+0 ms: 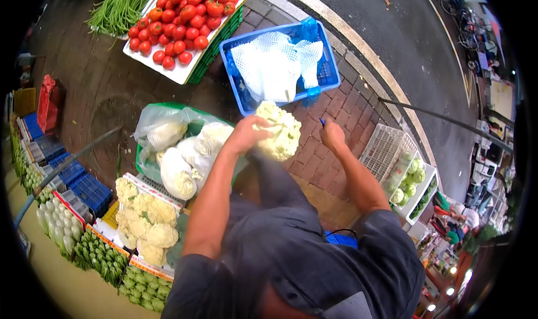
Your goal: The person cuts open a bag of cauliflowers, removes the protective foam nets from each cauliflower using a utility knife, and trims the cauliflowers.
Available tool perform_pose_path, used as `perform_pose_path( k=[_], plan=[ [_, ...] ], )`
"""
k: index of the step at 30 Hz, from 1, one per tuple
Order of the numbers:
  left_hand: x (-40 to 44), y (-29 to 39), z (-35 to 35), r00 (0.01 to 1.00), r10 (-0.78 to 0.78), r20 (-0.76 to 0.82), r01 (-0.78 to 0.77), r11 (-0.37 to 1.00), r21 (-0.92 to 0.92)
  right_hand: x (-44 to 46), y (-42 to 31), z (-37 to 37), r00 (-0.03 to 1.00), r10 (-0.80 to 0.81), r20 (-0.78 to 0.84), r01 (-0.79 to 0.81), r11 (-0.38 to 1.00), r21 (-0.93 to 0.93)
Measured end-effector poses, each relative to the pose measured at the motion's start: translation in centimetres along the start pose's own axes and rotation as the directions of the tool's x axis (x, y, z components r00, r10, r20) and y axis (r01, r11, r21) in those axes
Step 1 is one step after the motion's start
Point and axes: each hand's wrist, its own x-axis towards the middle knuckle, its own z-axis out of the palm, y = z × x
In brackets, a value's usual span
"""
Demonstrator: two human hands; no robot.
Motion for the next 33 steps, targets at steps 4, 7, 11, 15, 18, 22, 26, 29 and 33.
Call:
perform_pose_path(
  k=[4,7,11,15,18,22,26,29,33],
  plan=[
    [-0.8,-1.1,-0.3,0.998,0.059,0.019,-0.056,0.988,-0.141,-2.0,-0.9,2.8,0.973,-0.118,-0.197,0.181,0.922,0.343],
    [-3.2,-3.5,-1.0,0.988,0.122,-0.091,-0.146,0.923,-0.355,-2.4,-2.4,4.4,0.990,-0.085,0.109,-0.021,0.691,0.723],
    [-10.2,-4.7,-4.0,0.964,0.017,-0.266,-0.149,0.861,-0.487,-4.2,-5.0,4.9,0.926,-0.312,0.212,0.041,0.642,0.766],
    [-18.3,-9.5,-9.1,0.889,-0.050,-0.455,-0.292,0.704,-0.647,-4.9,-11.1,6.3,0.851,-0.454,0.263,0.217,0.762,0.610],
    [-25.8,-12.7,-12.3,0.800,-0.193,-0.568,-0.372,0.584,-0.721,-7.0,-18.7,7.4,0.773,-0.547,0.321,0.327,0.778,0.537],
    [-33.3,-17.1,-16.3,0.706,-0.323,-0.630,-0.583,0.240,-0.776,-16.4,-34.2,8.3,0.486,-0.747,0.454,0.462,0.660,0.592],
    [-39.2,-22.4,-20.4,0.449,-0.132,-0.884,-0.720,0.533,-0.445,-27.1,-47.9,13.6,0.051,-0.921,0.387,0.520,0.355,0.777],
    [-44.7,-22.9,-25.4,0.537,-0.280,-0.795,-0.832,-0.025,-0.553,-31.2,-55.7,20.3,-0.110,-0.929,0.353,0.563,0.235,0.792],
    [-51.6,-25.8,-31.1,0.488,-0.336,-0.805,-0.821,0.136,-0.555,-37.1,-65.2,26.7,-0.109,-0.905,0.411,0.657,0.245,0.713]
  ],
)
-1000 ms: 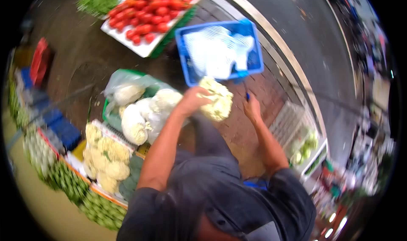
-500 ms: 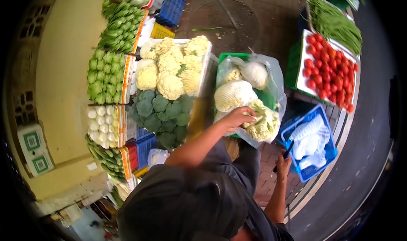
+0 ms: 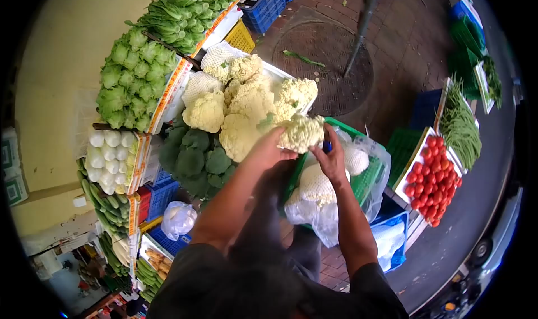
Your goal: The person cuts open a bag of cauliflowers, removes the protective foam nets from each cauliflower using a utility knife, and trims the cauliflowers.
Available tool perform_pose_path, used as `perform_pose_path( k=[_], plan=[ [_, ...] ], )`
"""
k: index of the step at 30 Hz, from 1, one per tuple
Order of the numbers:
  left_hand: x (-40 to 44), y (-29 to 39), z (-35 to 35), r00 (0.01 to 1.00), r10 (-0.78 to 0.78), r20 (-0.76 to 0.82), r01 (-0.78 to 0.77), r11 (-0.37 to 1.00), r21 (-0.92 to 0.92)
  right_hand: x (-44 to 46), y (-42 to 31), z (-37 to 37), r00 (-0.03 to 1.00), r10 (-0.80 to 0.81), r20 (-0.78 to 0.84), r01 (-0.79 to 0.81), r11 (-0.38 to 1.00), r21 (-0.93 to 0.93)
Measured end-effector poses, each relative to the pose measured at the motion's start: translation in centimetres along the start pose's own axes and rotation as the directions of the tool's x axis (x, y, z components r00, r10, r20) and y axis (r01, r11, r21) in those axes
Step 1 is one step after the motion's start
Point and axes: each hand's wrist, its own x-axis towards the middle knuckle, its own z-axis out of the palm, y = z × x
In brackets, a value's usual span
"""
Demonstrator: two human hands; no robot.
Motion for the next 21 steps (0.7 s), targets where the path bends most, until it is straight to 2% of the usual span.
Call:
perform_pose_path(
  k=[1,3,4,6,8,11,12,15,18,21],
  plan=[
    [1.4,1.0,-2.1,1.000,0.022,0.011,-0.023,0.995,0.098,2.8,1.7,1.2,0.996,-0.064,-0.058,0.064,0.998,-0.010],
    [4.8,2.3,-6.9,0.993,0.078,0.092,-0.108,0.915,0.388,7.8,0.5,2.8,0.999,0.044,0.009,-0.044,0.994,0.099],
    [5.9,2.7,-8.7,0.993,0.063,0.097,-0.102,0.876,0.472,9.8,1.3,3.6,0.994,0.107,-0.003,-0.106,0.990,0.088],
    [6.4,6.6,-8.2,0.992,-0.117,-0.043,0.124,0.891,0.436,13.9,3.5,5.4,0.982,0.187,-0.034,-0.184,0.980,0.074],
    [7.8,8.9,-8.6,0.972,-0.176,-0.154,0.229,0.852,0.471,16.9,4.8,6.8,0.962,0.267,-0.058,-0.266,0.964,0.030],
    [10.3,10.9,-10.5,0.965,-0.220,-0.140,0.261,0.783,0.565,19.5,6.7,8.5,0.927,0.365,-0.092,-0.370,0.928,-0.050],
    [10.5,11.0,-10.6,0.971,-0.153,-0.183,0.232,0.783,0.578,20.3,7.6,8.9,0.915,0.392,-0.095,-0.399,0.915,-0.062],
    [13.1,12.7,-12.5,0.958,-0.248,-0.145,0.282,0.705,0.651,22.2,9.2,9.6,0.898,0.432,-0.089,-0.438,0.897,-0.061],
    [13.4,15.3,-12.0,0.967,-0.183,-0.179,0.255,0.737,0.625,24.4,7.8,10.1,0.916,0.392,-0.083,-0.396,0.917,-0.046],
    [15.9,18.8,-12.0,0.983,-0.012,-0.185,0.134,0.736,0.664,28.8,5.2,11.1,0.951,0.306,-0.037,-0.306,0.952,-0.014]
  ],
)
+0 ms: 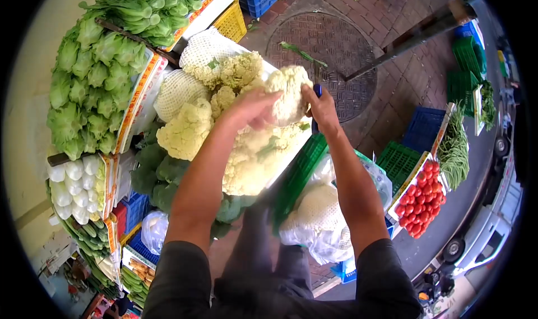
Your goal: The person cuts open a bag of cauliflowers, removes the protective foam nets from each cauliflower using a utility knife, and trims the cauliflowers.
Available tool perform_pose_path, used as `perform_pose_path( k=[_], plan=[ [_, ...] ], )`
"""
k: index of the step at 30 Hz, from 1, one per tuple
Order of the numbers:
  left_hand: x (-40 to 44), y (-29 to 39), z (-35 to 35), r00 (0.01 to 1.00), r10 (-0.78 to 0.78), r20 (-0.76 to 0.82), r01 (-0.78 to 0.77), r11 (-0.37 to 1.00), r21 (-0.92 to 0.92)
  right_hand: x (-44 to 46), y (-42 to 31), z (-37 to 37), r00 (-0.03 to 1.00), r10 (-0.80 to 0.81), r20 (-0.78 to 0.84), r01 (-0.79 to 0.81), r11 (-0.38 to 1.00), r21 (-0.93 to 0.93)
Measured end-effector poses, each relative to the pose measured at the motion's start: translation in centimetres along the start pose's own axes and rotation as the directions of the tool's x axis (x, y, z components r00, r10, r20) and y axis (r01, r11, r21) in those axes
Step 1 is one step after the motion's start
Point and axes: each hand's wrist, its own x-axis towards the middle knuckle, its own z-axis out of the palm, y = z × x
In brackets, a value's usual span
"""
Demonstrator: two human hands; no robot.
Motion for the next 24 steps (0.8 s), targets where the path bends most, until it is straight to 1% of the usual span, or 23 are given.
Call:
perform_pose_path(
  k=[1,4,5,8,9,10,12,13,16,17,20,21,24],
  plan=[
    [0.2,0.2,0.0,1.000,-0.012,0.000,0.012,1.000,-0.001,0.1,0.0,0.1,1.000,-0.020,0.017,0.019,0.998,0.054],
    [3.1,1.7,-1.3,0.999,0.018,-0.047,-0.016,0.999,0.036,4.4,0.0,0.7,0.998,-0.056,-0.041,0.056,0.998,-0.020],
    [3.5,2.1,-0.9,0.984,0.046,-0.169,-0.037,0.998,0.058,5.6,0.3,0.8,0.999,-0.018,-0.050,0.015,0.998,-0.062],
    [6.1,2.3,-0.9,0.965,0.044,-0.260,0.004,0.984,0.180,8.5,2.1,1.6,0.998,0.044,-0.048,-0.048,0.996,-0.078],
    [7.2,1.9,-0.9,0.959,0.077,-0.273,0.003,0.960,0.279,9.3,2.9,1.8,0.998,0.063,-0.024,-0.065,0.994,-0.089],
    [9.2,0.5,-1.0,0.953,0.097,-0.285,0.021,0.923,0.385,8.8,2.5,2.2,0.997,0.073,-0.034,-0.077,0.989,-0.122],
    [13.8,-2.6,-1.1,0.941,0.149,-0.303,0.058,0.812,0.580,11.2,6.4,2.8,0.973,0.231,0.002,-0.230,0.967,-0.109],
    [13.3,-1.6,-1.3,0.971,0.038,-0.234,0.097,0.837,0.538,13.0,9.4,3.0,0.976,0.218,0.010,-0.214,0.966,-0.146],
    [13.8,-0.4,-1.9,0.982,0.081,-0.170,0.044,0.781,0.623,13.5,9.7,2.8,0.957,0.286,0.047,-0.285,0.958,-0.025],
    [14.2,-0.5,-1.8,0.978,0.083,-0.191,0.054,0.783,0.620,12.2,7.9,2.8,0.945,0.318,0.068,-0.320,0.947,0.016],
    [14.6,-1.1,-1.6,0.963,0.158,-0.217,0.038,0.721,0.692,10.6,7.6,2.5,0.937,0.337,0.086,-0.339,0.941,0.009],
    [14.8,-1.3,-1.4,0.963,0.143,-0.230,0.050,0.741,0.670,9.9,7.6,2.3,0.932,0.359,0.046,-0.360,0.933,0.020],
    [14.6,-0.6,-0.7,0.970,0.161,-0.183,0.024,0.683,0.730,9.0,7.7,0.9,0.926,0.348,0.145,-0.359,0.931,0.061]
  ],
)
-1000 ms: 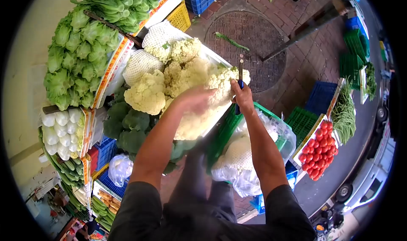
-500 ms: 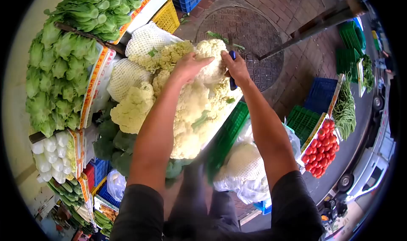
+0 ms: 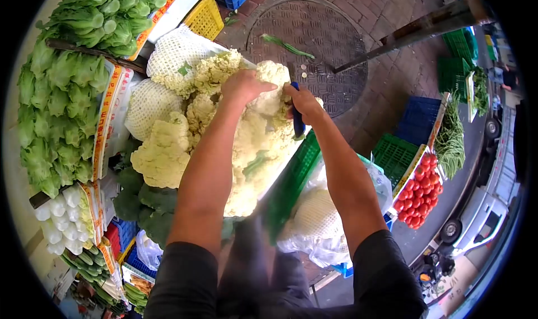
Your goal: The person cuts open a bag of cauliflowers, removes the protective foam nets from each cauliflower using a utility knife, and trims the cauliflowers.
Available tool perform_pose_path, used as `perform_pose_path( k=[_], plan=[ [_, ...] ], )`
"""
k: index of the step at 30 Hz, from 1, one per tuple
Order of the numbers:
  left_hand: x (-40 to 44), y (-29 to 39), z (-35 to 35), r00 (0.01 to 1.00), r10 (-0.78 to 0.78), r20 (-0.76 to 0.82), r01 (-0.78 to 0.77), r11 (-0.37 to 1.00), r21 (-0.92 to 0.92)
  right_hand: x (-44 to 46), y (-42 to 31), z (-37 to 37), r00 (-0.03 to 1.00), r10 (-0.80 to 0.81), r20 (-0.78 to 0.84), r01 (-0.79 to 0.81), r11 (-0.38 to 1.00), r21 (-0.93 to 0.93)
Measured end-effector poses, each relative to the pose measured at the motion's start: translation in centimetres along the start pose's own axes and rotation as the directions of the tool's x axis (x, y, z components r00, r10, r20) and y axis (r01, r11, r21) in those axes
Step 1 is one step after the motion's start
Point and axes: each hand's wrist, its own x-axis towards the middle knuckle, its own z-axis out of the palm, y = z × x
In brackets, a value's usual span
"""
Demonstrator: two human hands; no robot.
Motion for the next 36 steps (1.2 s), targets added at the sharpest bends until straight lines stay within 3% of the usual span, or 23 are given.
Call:
perform_pose_path(
  k=[3,6,7,8,11,13,16,18,20,23,28,30,32,33,34,35,36],
  plan=[
    [-1.5,1.2,0.4,0.984,-0.026,0.173,0.036,0.998,-0.057,-2.1,-0.8,-0.2,1.000,-0.012,0.026,0.015,0.990,-0.141],
    [-2.2,1.4,2.7,0.998,-0.034,-0.060,0.038,0.997,0.064,-3.3,-0.8,0.7,1.000,-0.017,-0.021,0.009,0.941,-0.339],
    [-2.2,1.8,2.0,0.999,-0.011,0.050,0.009,1.000,0.029,-1.4,1.4,0.5,0.993,-0.109,-0.037,0.093,0.950,-0.297],
    [-1.4,1.8,2.3,0.999,-0.027,0.042,0.026,1.000,0.013,-1.3,1.3,0.7,0.992,-0.116,-0.057,0.097,0.960,-0.262],
    [-0.6,1.2,2.4,0.991,-0.109,0.077,0.110,0.994,-0.006,-1.2,0.3,1.5,0.977,-0.158,-0.140,0.093,0.918,-0.386],
    [-1.4,1.5,2.2,0.993,-0.080,0.083,0.083,0.996,-0.039,-2.3,0.4,1.7,0.957,-0.196,-0.215,0.102,0.918,-0.383],
    [-2.0,1.5,3.0,0.994,-0.091,0.059,0.092,0.995,-0.026,-6.3,1.7,1.5,0.887,-0.329,-0.324,0.246,0.931,-0.271],
    [-1.5,1.4,4.2,0.995,-0.099,-0.007,0.099,0.995,0.026,-9.8,3.1,0.2,0.914,-0.255,-0.314,0.208,0.962,-0.176],
    [-1.1,0.8,4.8,0.996,-0.078,-0.052,0.080,0.996,0.036,-12.5,7.3,-1.4,0.884,-0.311,-0.348,0.280,0.950,-0.140],
    [-1.7,1.8,4.5,0.992,-0.095,-0.085,0.101,0.993,0.065,-19.1,10.7,-3.0,0.931,-0.137,-0.339,0.130,0.991,-0.043],
    [-6.9,3.8,4.8,0.919,0.069,-0.387,-0.088,0.996,-0.032,-30.0,18.8,-6.1,0.923,0.077,-0.378,-0.037,0.993,0.114],
    [-9.3,3.7,7.0,0.922,0.102,-0.374,-0.200,0.951,-0.235,-32.7,22.1,-8.3,0.871,0.150,-0.467,-0.098,0.986,0.134],
    [-13.1,4.7,10.2,0.932,0.181,-0.315,-0.257,0.941,-0.221,-35.8,25.2,-10.5,0.813,0.238,-0.532,-0.185,0.971,0.151],
    [-14.5,4.5,13.2,0.922,0.214,-0.323,-0.305,0.914,-0.266,-36.9,25.8,-11.8,0.787,0.243,-0.567,-0.198,0.970,0.141],
    [-16.7,5.8,15.3,0.968,0.149,-0.204,-0.209,0.927,-0.312,-37.3,28.5,-13.6,0.774,0.224,-0.592,-0.169,0.974,0.147],
    [-17.6,4.7,19.3,0.940,0.269,-0.209,-0.324,0.896,-0.304,-38.3,28.9,-14.9,0.763,0.172,-0.623,-0.150,0.985,0.089],
    [-20.4,6.7,21.2,0.954,0.259,-0.153,-0.298,0.887,-0.353,-39.2,29.5,-16.0,0.749,0.129,-0.650,-0.140,0.990,0.035]
  ],
)
